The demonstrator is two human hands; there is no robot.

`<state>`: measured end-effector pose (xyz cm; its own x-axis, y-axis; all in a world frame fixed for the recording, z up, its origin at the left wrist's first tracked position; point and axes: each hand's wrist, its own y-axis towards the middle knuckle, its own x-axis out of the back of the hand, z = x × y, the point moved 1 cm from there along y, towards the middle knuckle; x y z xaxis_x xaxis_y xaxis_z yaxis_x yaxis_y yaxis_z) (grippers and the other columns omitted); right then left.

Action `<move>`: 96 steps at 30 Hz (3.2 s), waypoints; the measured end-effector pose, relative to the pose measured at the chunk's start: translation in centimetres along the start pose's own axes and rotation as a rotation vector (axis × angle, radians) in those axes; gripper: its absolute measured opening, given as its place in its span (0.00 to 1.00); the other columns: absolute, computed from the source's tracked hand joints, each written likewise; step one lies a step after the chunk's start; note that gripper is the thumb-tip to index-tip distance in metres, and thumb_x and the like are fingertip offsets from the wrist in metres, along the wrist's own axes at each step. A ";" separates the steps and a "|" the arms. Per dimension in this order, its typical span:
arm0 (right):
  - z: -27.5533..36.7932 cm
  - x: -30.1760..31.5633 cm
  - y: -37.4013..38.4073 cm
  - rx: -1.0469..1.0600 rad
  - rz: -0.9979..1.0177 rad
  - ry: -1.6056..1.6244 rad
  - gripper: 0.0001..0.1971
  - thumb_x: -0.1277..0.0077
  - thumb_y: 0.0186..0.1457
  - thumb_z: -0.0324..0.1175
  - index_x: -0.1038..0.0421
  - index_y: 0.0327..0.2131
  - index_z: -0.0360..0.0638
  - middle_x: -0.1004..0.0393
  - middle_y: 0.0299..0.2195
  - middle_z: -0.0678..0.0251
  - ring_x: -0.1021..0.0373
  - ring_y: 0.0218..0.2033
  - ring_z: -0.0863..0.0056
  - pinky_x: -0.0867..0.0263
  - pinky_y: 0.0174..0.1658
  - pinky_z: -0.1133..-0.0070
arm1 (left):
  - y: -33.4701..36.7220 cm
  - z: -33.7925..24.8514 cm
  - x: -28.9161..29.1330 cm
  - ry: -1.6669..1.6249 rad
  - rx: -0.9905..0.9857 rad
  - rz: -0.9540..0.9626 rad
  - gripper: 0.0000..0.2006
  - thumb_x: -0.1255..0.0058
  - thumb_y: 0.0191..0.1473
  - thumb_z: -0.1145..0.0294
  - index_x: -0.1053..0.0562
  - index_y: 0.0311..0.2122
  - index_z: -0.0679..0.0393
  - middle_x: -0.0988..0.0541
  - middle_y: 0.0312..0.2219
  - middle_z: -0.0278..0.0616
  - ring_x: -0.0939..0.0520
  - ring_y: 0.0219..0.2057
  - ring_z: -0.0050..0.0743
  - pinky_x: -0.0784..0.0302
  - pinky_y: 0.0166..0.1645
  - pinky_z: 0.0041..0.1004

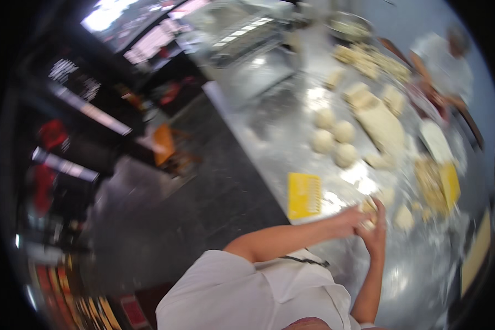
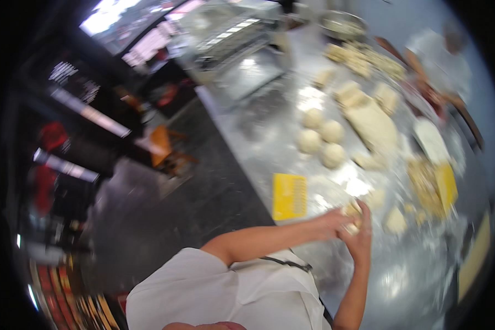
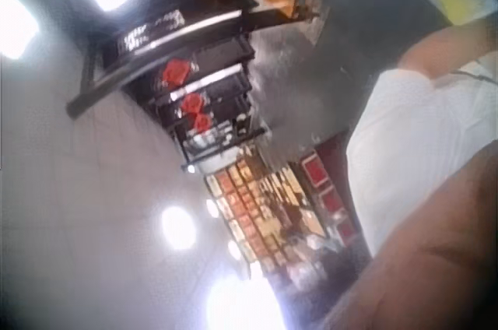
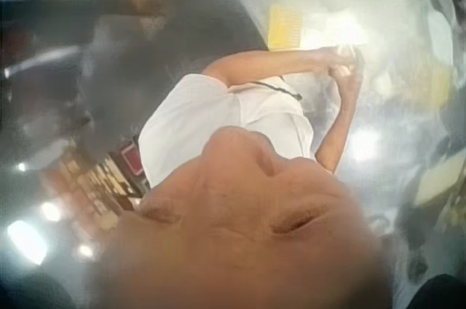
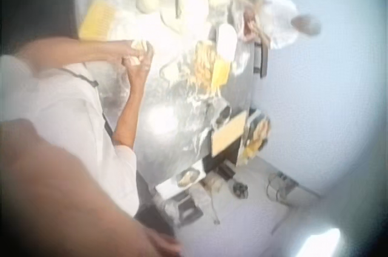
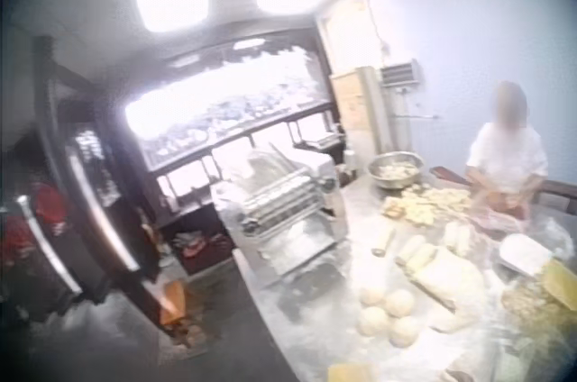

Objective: The person cuts a long log of dough into small pieces using a yellow plastic scraper. They then flatten each piece, add a filling, and fold the dough to enclose it, forming small dumplings. The finished dumplings are placed on the metal work surface.

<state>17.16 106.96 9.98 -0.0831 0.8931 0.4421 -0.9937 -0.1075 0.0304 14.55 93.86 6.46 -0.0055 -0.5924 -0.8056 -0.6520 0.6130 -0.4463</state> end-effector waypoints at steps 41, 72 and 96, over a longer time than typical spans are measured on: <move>2.3 -7.6 -0.2 0.013 -0.107 0.385 0.23 0.44 0.46 0.24 0.32 0.49 0.36 0.26 0.48 0.57 0.29 0.49 0.67 0.33 0.57 0.71 | -10.0 -6.2 3.4 0.435 0.238 -0.050 0.37 0.50 0.58 0.45 0.46 0.69 0.48 0.41 0.65 0.52 0.42 0.66 0.64 0.40 0.65 0.62; 4.4 -9.6 2.6 0.111 0.527 0.026 0.43 0.34 0.38 0.29 0.40 0.61 0.38 0.33 0.56 0.56 0.34 0.55 0.62 0.37 0.60 0.70 | -5.0 0.3 8.9 -0.245 -0.392 -0.317 0.17 0.49 0.61 0.71 0.33 0.54 0.53 0.24 0.46 0.38 0.20 0.47 0.33 0.19 0.46 0.35; 0.8 -6.0 0.3 -0.006 -0.471 0.235 0.16 0.59 0.50 0.26 0.23 0.38 0.35 0.19 0.40 0.60 0.24 0.44 0.67 0.35 0.58 0.70 | -1.9 2.0 3.1 -0.153 -0.166 -0.132 0.21 0.67 0.71 0.50 0.34 0.58 0.50 0.26 0.51 0.36 0.24 0.52 0.29 0.26 0.56 0.37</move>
<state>17.39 101.24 8.02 0.3594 0.9177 0.1692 -0.9276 0.3316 0.1722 17.30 91.95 3.99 0.1944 -0.5677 -0.8000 -0.7547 0.4343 -0.4917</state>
